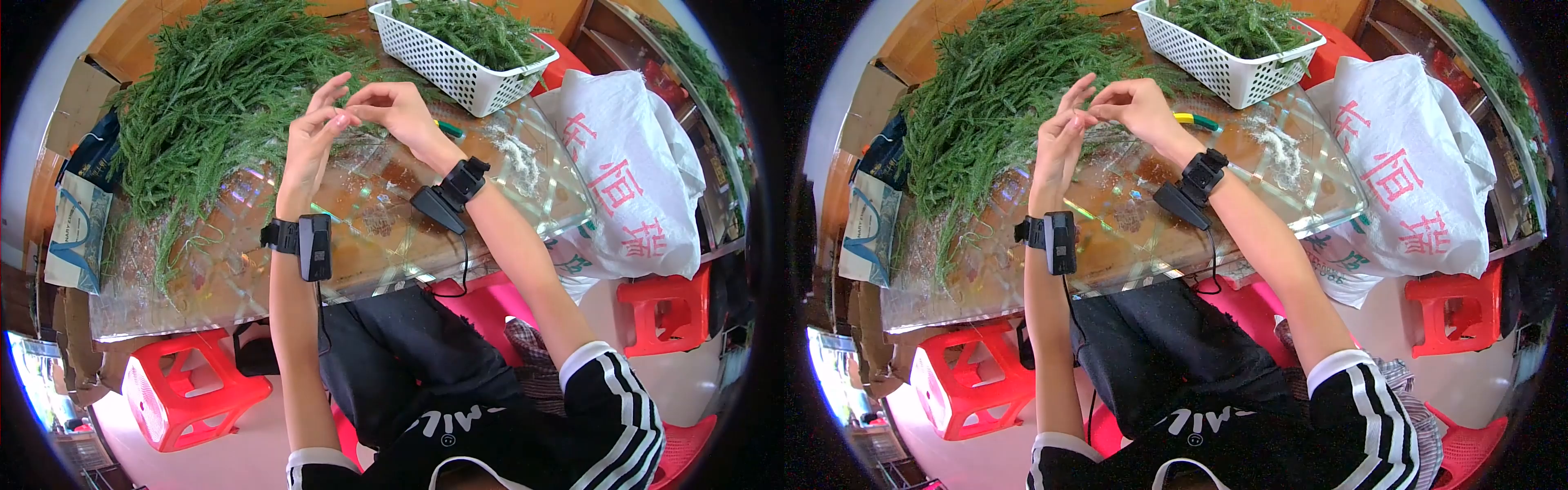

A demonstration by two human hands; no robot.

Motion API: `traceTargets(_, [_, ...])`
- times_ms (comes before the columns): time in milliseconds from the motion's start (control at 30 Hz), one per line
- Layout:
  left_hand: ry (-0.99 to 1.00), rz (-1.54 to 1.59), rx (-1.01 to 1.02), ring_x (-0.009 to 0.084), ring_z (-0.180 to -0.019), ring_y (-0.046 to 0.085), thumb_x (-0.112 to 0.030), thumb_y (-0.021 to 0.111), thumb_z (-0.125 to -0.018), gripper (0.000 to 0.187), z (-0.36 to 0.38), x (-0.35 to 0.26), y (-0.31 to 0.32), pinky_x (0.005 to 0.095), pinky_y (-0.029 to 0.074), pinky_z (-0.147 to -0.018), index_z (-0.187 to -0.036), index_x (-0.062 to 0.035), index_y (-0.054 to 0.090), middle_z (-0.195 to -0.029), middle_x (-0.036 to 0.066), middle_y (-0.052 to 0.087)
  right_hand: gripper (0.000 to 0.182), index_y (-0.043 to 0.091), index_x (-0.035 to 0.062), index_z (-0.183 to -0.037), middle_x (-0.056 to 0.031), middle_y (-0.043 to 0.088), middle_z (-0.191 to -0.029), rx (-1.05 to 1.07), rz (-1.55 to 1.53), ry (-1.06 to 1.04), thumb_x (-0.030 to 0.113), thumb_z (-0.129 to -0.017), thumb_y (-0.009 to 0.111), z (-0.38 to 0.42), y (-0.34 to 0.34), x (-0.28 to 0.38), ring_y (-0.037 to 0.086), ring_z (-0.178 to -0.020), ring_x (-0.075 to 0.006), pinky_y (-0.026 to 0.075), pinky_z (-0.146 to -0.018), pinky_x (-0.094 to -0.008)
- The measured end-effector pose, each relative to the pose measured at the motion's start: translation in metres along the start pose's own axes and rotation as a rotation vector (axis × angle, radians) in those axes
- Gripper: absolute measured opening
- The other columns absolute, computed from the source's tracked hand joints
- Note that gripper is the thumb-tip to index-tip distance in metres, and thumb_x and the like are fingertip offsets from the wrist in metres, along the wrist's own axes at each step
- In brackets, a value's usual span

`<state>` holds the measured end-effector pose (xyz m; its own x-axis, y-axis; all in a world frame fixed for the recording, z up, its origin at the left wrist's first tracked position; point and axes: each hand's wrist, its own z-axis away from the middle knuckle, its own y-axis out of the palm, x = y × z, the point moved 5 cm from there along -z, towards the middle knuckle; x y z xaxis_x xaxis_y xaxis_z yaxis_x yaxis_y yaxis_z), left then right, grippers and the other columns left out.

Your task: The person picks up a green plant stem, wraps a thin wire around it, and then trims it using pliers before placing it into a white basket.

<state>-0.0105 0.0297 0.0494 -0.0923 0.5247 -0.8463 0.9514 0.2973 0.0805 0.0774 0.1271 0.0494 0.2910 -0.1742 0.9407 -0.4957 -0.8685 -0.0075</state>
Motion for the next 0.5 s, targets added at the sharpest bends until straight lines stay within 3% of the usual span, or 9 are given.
traceTargets(433, [-0.032, 0.052, 0.03, 0.0235, -0.124, 0.032, -0.025, 0.056, -0.086, 0.027, 0.0004, 0.0004, 0.0029, 0.0404, 0.025, -0.103, -0.084, -0.0006, 0.067, -0.135, 0.009, 0.036, 0.011, 0.064, -0.0025, -0.088, -0.0042, 0.063, -0.082, -0.012, -0.028, -0.086, 0.004, -0.08, 0.062, -0.0003, 0.0003, 0.004, 0.056, -0.075, -0.0079, 0.045, -0.069, -0.0219])
traceTargets(500, [0.034, -0.04, 0.032, 0.0231, -0.124, 0.032, -0.024, 0.053, -0.087, 0.028, 0.0004, -0.0009, 0.0009, 0.0379, 0.028, -0.101, -0.088, 0.0005, 0.066, -0.137, 0.01, 0.034, 0.011, 0.064, -0.0029, -0.089, -0.0047, 0.064, -0.081, -0.011, -0.041, -0.06, 0.004, -0.08, 0.062, 0.0001, 0.0002, 0.0041, 0.057, -0.075, -0.0081, 0.045, -0.069, -0.0221])
